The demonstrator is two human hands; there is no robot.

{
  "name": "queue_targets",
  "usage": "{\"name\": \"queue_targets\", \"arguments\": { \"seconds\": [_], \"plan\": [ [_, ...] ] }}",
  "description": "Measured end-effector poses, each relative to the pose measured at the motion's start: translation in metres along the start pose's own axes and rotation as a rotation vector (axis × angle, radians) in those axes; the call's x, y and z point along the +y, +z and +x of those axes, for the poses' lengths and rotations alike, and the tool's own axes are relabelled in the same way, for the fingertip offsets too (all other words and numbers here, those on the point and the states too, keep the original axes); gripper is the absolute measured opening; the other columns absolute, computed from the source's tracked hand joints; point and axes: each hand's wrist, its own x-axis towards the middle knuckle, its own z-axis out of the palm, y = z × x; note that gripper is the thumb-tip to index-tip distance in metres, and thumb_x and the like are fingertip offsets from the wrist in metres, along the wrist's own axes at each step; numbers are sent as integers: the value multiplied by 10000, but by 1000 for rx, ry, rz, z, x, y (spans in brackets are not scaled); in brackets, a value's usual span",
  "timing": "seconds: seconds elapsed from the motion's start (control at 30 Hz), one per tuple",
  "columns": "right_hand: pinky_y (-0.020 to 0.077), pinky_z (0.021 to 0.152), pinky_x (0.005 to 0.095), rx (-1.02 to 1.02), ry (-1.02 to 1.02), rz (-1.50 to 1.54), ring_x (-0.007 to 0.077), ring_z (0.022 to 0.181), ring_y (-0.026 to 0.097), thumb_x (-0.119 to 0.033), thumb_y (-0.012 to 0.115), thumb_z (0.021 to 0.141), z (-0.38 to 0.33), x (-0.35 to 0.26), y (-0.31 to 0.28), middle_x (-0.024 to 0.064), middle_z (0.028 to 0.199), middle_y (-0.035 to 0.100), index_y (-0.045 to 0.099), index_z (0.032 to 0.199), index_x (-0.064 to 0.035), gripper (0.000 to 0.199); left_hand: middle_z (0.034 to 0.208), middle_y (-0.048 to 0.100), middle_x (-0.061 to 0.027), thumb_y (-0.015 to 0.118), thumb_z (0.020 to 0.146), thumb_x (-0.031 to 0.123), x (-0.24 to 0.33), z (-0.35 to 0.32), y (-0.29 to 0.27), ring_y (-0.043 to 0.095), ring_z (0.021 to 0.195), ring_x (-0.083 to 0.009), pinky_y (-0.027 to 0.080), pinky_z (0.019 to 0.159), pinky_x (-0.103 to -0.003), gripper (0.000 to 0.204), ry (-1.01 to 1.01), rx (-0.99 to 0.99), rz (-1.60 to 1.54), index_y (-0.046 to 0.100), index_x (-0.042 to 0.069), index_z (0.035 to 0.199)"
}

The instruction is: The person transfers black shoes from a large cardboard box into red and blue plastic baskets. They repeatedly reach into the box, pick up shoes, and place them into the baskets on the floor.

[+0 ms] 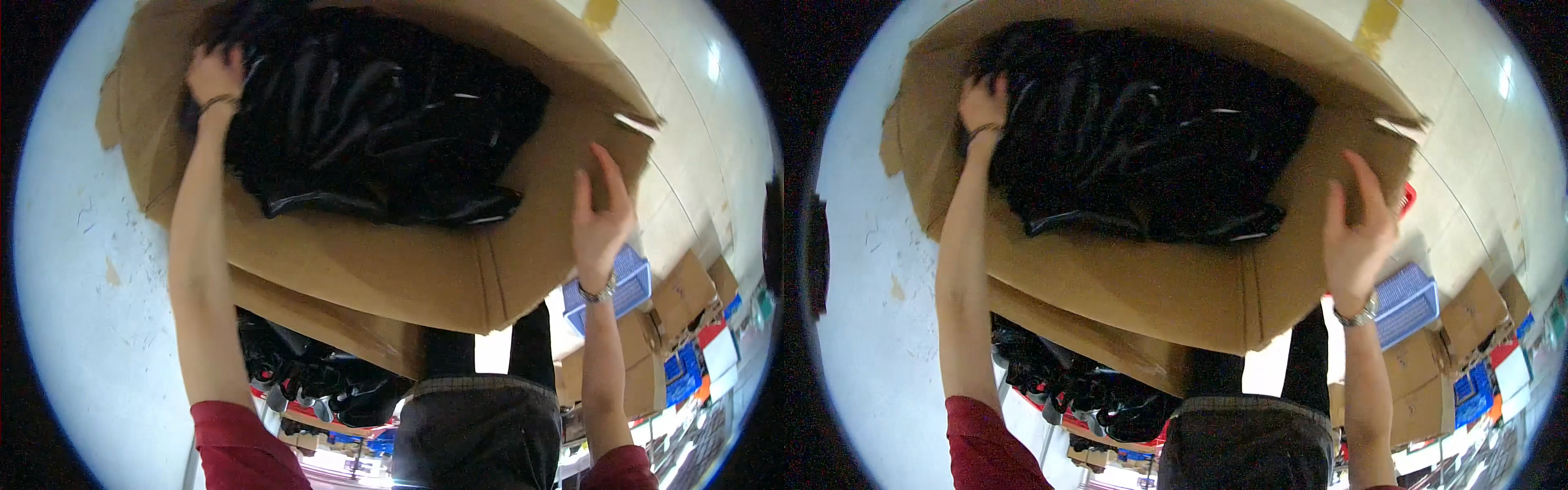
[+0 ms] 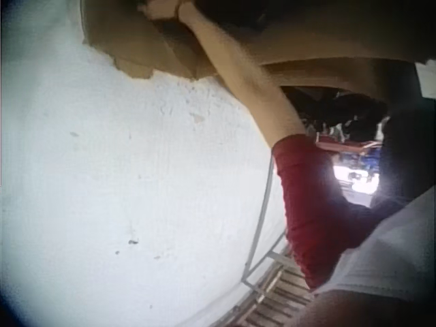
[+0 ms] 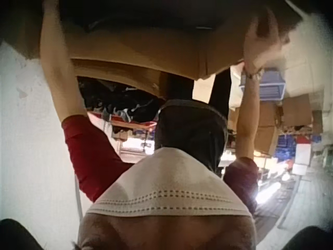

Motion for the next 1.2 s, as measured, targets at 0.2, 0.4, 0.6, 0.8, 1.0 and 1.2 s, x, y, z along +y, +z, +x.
{"name": "queue_targets", "arguments": {
  "seconds": [0.2, 0.4, 0.6, 0.8, 1.0, 1.2],
  "plan": [
    [503, 887, 427, 82, -25, 24, 409, 1042, 603, -51, 694, 830, 1, 19, -15, 241, 1165, 600, 677, 1128, -87, 300, 1112, 677, -154, 669, 938, 290, 115, -84, -217, 648, 988, -279, 477, 901, -367, 364, -133, 128, -750, 683, -31, 1110],
    [503, 929, 389, 77, 428, 756, 299, 1131, 618, -155, 586, 955, -42, 25, -108, 178, 1380, 532, 567, 1320, -35, 384, 869, 655, -107, 773, 823, 223, 262, -198, -419, 619, 788, -267, 491, 749, -403, 276, -323, -441, -1156, 698, 19, 993],
    [409, 1053, 449, 145, 430, 515, 325, 1377, 416, -169, 586, 947, -147, 99, -158, 211, 1514, 380, 366, 1492, -38, 602, 1212, 568, -238, 679, 891, 322, 439, -305, -348, 546, 1114, -415, 434, 1002, -454, 501, -28, -782, -1456, 588, -29, 1237],
    [356, 972, 734, -526, 375, -387, 651, 1356, 191, -349, 789, 789, -200, 268, 43, 297, 1594, -94, 152, 1555, -402, 998, 1357, 530, -200, 656, 898, 146, 458, -349, -378, 518, 1248, -370, 396, 1065, -438, 410, 43, -752, -1595, 569, 17, 1278],
    [471, 889, 688, -522, 231, -301, 668, 1272, 331, -265, 809, 754, -215, 268, 29, 261, 1609, -61, 220, 1536, -419, 991, 1178, 636, -157, 625, 850, 15, 295, -309, -322, 583, 1143, -323, 444, 1000, -423, 315, 37, -392, -840, 636, 50, 1163],
    [516, 939, 419, -391, 158, 93, 386, 1216, 573, -66, 695, 828, -182, 217, -52, 198, 1505, 411, 455, 1448, -116, 667, 1438, 468, -183, 641, 805, 71, 152, -255, -172, 376, 1380, -394, 204, 1127, -651, 673, 418, -397, 393, 449, 129, 1448]
  ]
}}
